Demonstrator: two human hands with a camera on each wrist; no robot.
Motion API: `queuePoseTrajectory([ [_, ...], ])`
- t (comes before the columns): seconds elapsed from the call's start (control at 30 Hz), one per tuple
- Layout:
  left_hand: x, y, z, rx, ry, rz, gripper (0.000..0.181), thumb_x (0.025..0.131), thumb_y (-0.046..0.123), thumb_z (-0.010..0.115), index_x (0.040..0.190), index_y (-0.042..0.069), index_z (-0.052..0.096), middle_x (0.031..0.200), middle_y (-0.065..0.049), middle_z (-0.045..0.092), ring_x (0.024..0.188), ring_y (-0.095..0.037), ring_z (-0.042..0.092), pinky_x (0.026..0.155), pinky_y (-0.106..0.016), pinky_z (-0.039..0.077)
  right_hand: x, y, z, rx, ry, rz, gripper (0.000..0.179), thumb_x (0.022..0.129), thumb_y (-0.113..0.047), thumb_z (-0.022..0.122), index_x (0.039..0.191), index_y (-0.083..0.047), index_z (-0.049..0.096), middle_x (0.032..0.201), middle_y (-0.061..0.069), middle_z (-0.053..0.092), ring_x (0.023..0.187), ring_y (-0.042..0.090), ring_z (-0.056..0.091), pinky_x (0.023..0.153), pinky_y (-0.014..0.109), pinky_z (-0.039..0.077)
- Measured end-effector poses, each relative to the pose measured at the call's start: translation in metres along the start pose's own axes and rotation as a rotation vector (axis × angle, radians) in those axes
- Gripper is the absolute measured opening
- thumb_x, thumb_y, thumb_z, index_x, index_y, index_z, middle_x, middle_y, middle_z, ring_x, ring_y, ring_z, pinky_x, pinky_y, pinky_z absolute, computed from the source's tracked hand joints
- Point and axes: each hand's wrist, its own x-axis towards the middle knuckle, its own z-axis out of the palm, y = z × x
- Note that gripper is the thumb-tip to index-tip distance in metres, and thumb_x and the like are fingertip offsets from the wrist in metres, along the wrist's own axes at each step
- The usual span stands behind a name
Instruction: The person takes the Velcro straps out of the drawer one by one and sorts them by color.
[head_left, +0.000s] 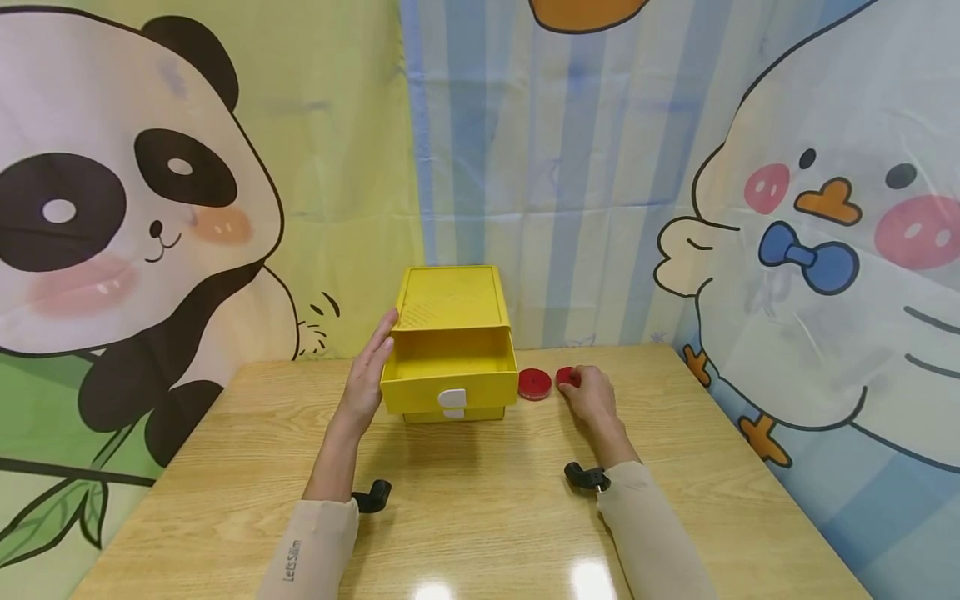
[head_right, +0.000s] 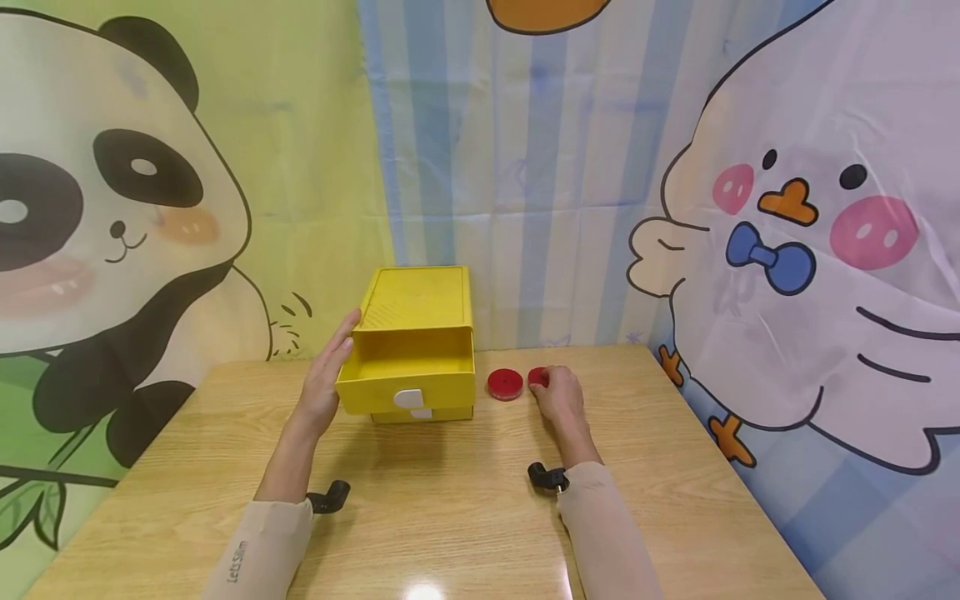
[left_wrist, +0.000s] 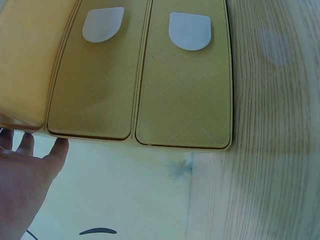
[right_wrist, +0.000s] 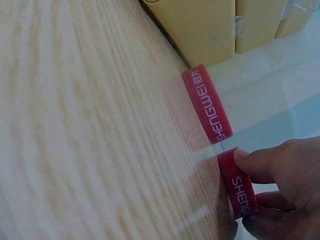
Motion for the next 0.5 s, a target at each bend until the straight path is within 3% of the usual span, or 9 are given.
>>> queuePoseTrajectory([
  [0.27,0.000,0.000,-0.001,0.008,0.005,-0.001,0.056,0.115,0.039,0.034,0.167,0.020,0.025,0.174,0.008,0.018,0.162,-0.011,0.008,0.132,-0.049,0.003,0.001,0.000,0.000,-0.017,0.026,-0.013,0.031,0.096,-0.028,0.075,0.114,-0.002,0.074,0.111,0.019,0.073,0.105,0.038,0.066,0.088,0.052,0.054],
  [0.5,0.000,0.000,-0.001,0.004,0.000,0.002,0.054,0.115,0.038,0.035,0.166,0.022,0.026,0.174,0.007,0.018,0.162,-0.011,0.008,0.132,-0.049,0.003,-0.002,-0.021,-0.018,0.084,0.101,-0.028,0.039,0.101,-0.034,0.068,0.130,-0.008,0.070,0.138,0.015,0.064,0.132,0.038,0.053,0.106,0.057,0.047],
])
